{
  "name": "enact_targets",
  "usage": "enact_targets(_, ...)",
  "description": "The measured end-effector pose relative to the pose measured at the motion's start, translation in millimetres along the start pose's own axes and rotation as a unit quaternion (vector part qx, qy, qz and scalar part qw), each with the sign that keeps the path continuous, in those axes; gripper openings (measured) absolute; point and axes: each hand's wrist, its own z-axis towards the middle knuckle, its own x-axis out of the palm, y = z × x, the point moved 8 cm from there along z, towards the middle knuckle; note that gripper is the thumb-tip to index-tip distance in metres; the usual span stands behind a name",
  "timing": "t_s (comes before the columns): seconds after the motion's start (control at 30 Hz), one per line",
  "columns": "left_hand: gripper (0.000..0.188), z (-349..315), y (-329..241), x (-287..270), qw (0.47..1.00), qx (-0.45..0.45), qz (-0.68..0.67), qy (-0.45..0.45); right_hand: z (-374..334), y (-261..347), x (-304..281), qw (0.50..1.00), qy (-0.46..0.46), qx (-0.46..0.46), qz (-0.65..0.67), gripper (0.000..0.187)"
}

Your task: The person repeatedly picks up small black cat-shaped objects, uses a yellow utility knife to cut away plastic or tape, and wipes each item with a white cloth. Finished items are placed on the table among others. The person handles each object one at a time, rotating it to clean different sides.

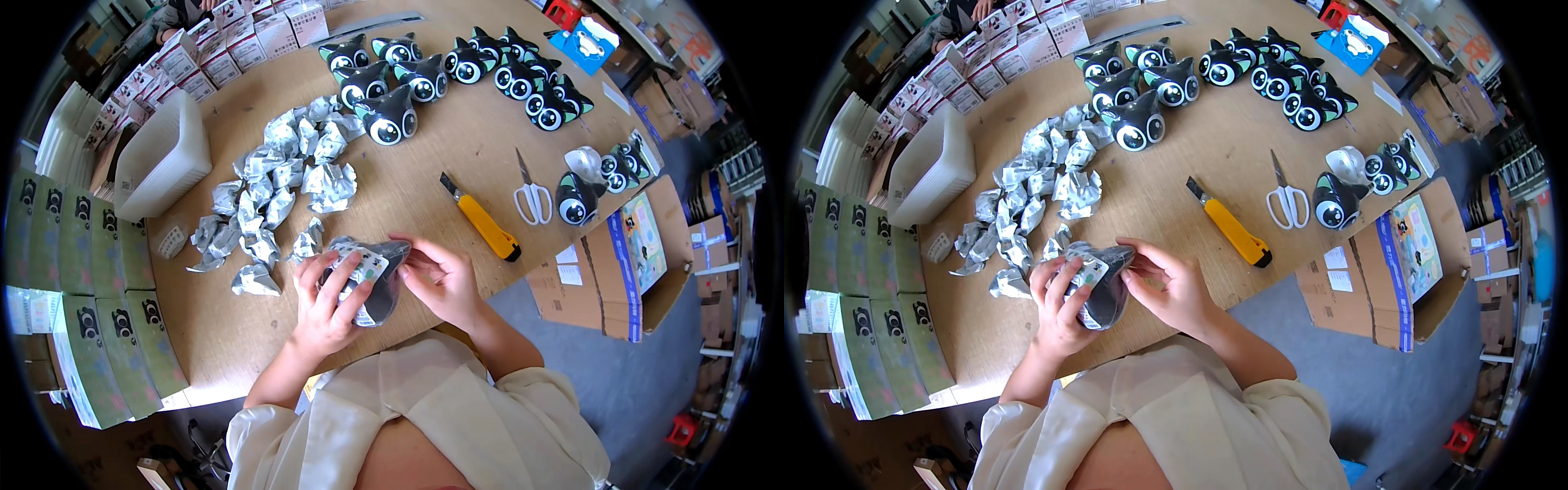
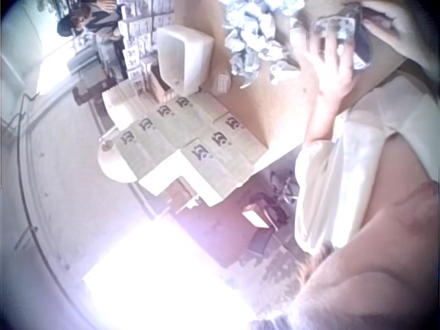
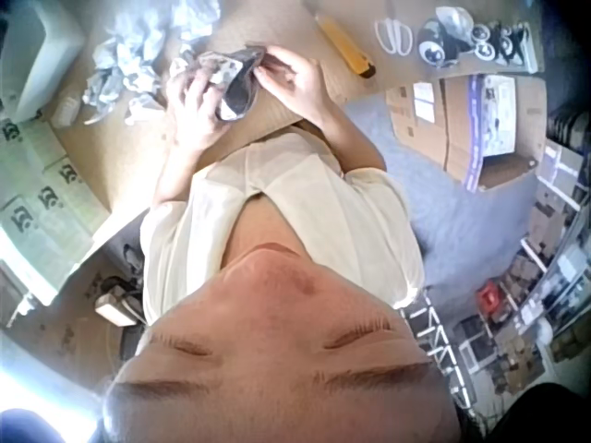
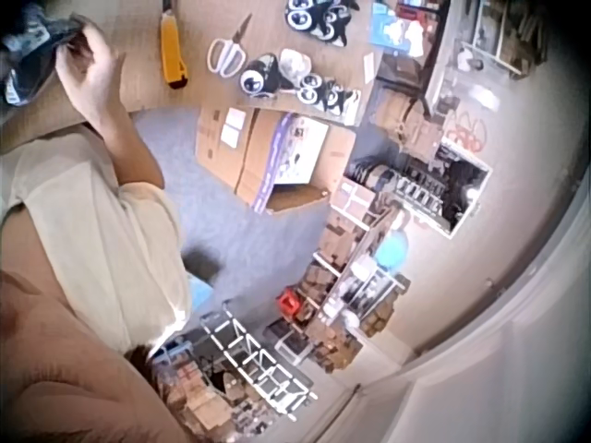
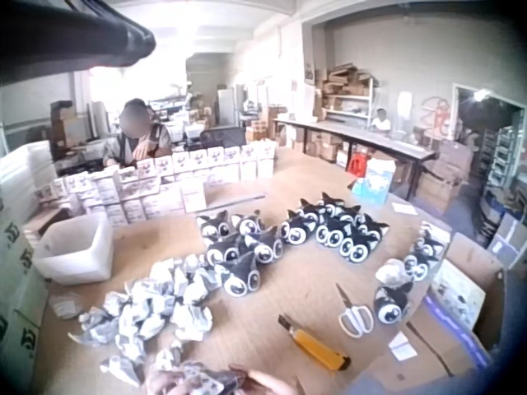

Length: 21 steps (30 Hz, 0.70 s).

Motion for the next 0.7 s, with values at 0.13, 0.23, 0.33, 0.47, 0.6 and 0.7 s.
enact_targets(0.13, 0.046, -1, -7, 1, 0.996, 0.05, 0.066, 0.032, 1, 0, -2, 1.0, -0.017, 0.004, -0.012, 0.035)
enact_targets(0.23, 0.05, 1, -14, 1, 0.991, 0.091, 0.089, 0.034, 1, -3, -9, 0.995, -0.053, -0.01, -0.08, 0.028)
enact_targets(0.33, 0.065, 1, -4, 2, 0.999, -0.004, -0.038, 0.014, 0, -4, -14, 0.989, -0.066, -0.024, -0.127, 0.023)
enact_targets(0.47, 0.092, 14, 19, -1, 0.952, -0.191, -0.236, 0.048, 0, -4, -25, 0.997, -0.082, 0.0, -0.017, 0.025)
enact_targets(0.6, 0.11, -25, 34, 39, 0.554, -0.436, -0.708, 0.036, 1, -10, -35, 0.994, -0.065, 0.043, 0.072, 0.023)
enact_targets(0.7, 0.102, -20, 17, 54, 0.321, -0.448, -0.834, 0.016, 3, -9, -33, 0.985, -0.052, 0.072, 0.148, 0.023)
